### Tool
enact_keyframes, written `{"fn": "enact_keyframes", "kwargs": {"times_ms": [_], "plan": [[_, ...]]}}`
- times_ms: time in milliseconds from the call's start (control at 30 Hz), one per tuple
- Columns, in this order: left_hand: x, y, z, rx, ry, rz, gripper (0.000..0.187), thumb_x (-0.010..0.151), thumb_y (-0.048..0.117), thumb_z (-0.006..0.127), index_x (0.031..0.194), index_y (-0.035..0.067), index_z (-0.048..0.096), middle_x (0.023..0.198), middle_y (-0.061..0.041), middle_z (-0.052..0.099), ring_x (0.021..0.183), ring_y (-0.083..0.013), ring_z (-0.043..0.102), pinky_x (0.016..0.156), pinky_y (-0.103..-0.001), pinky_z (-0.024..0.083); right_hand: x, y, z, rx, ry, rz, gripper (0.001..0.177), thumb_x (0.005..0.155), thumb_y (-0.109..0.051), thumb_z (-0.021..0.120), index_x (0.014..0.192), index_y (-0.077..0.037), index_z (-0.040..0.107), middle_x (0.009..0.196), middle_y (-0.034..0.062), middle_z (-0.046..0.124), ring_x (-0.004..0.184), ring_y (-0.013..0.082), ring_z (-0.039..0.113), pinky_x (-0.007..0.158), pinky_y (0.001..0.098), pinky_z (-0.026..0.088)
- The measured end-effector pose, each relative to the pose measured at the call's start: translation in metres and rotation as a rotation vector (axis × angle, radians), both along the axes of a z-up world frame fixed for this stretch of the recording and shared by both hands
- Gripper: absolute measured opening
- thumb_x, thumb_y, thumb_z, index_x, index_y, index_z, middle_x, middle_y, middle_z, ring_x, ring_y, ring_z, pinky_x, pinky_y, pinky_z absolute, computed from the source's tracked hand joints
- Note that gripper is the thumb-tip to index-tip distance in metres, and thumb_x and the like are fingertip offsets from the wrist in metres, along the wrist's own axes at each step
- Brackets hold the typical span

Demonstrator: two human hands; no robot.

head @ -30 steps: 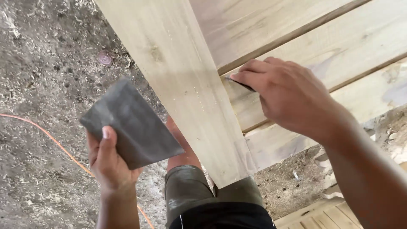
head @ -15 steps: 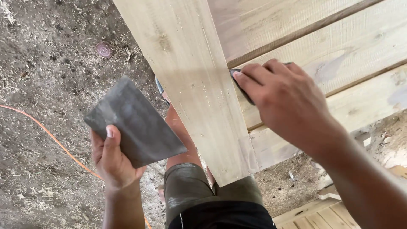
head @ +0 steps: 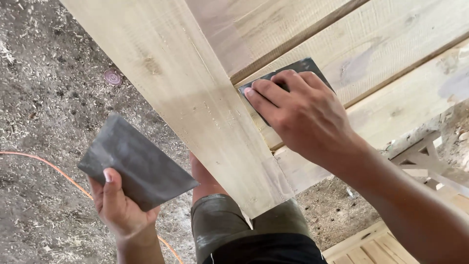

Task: Applying wood filler to gaps in a wooden door using putty knives.

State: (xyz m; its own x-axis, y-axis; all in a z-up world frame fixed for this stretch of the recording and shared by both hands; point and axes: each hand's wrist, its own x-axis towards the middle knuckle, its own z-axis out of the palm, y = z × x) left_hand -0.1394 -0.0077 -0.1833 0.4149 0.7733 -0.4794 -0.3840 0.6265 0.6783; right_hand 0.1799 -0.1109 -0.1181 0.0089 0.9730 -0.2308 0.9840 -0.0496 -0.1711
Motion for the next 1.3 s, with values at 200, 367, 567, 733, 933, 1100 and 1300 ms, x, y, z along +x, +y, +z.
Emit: {"fn": "enact_keyframes", "kwargs": {"times_ms": [200, 367, 567, 733, 933, 1100, 1300], "plan": [[-0.003, -0.002, -0.003, -0.044, -0.028, 0.009, 0.026, 0.115, 0.014, 0.059, 0.139, 0.006, 0.051, 0.127, -0.014, 0.066, 0.11, -0.0267, 0.07, 0.092, -0.043, 0.063, -0.005, 0.009, 0.002, 0.027, 0.029, -0.019, 0.03, 0.095, -0.011, 0.068, 0.124, -0.005, 0.074, 0.124, 0.0069, 0.073, 0.107, 0.0228, 0.066, 0.091, 0.0391, 0.054], [-0.002, -0.008, 0.004, -0.05, 0.087, 0.033, 0.03, 0.115, 0.016, 0.058, 0.143, 0.008, 0.051, 0.13, -0.013, 0.065, 0.115, -0.0255, 0.069, 0.098, -0.043, 0.06, -0.007, 0.001, 0.001, -0.003, -0.011, 0.028, 0.031, 0.094, -0.011, 0.067, 0.124, -0.006, 0.073, 0.123, 0.0063, 0.073, 0.106, 0.0228, 0.066, 0.088, 0.0385, 0.054], [0.004, -0.002, 0.014, -0.055, 0.069, 0.06, 0.03, 0.114, 0.014, 0.059, 0.142, 0.007, 0.05, 0.13, -0.012, 0.064, 0.115, -0.0255, 0.068, 0.098, -0.043, 0.06, 0.002, -0.018, 0.003, -0.13, 0.007, 0.098, 0.036, 0.089, -0.014, 0.068, 0.123, -0.007, 0.072, 0.119, 0.0088, 0.074, 0.101, 0.0246, 0.067, 0.083, 0.0393, 0.055], [-0.01, -0.001, 0.005, -0.048, 0.045, 0.061, 0.03, 0.115, 0.015, 0.06, 0.142, 0.005, 0.051, 0.128, -0.014, 0.066, 0.11, -0.0264, 0.07, 0.092, -0.043, 0.062, 0.008, 0.004, 0.01, -0.071, 0.075, -0.037, 0.029, 0.096, -0.009, 0.064, 0.124, -0.005, 0.073, 0.122, 0.0098, 0.074, 0.104, 0.0247, 0.067, 0.087, 0.04, 0.054], [-0.012, -0.003, 0.017, -0.017, 0.104, 0.117, 0.03, 0.116, 0.016, 0.059, 0.143, 0.007, 0.05, 0.128, -0.012, 0.066, 0.113, -0.0248, 0.07, 0.098, -0.041, 0.063, 0.004, 0.012, 0.007, -0.061, 0.061, -0.052, 0.033, 0.095, -0.001, 0.058, 0.124, -0.005, 0.075, 0.125, 0.0077, 0.073, 0.105, 0.0242, 0.066, 0.089, 0.0393, 0.053], [-0.026, -0.011, 0.013, -0.066, 0.122, 0.126, 0.03, 0.115, 0.015, 0.059, 0.143, 0.007, 0.051, 0.127, -0.011, 0.067, 0.108, -0.0241, 0.07, 0.09, -0.042, 0.062, -0.005, 0.017, 0.009, -0.058, 0.064, -0.039, 0.034, 0.094, -0.002, 0.059, 0.125, -0.006, 0.074, 0.126, 0.0063, 0.073, 0.107, 0.0242, 0.066, 0.089, 0.0403, 0.052], [-0.019, -0.02, 0.021, -0.097, 0.123, 0.14, 0.035, 0.114, 0.015, 0.057, 0.147, 0.007, 0.048, 0.132, -0.011, 0.065, 0.115, -0.0239, 0.069, 0.098, -0.044, 0.063, -0.008, -0.006, 0.001, -0.087, 0.006, 0.01, 0.032, 0.095, -0.008, 0.062, 0.125, -0.007, 0.073, 0.126, 0.0065, 0.072, 0.107, 0.0242, 0.066, 0.09, 0.0414, 0.053]]}}
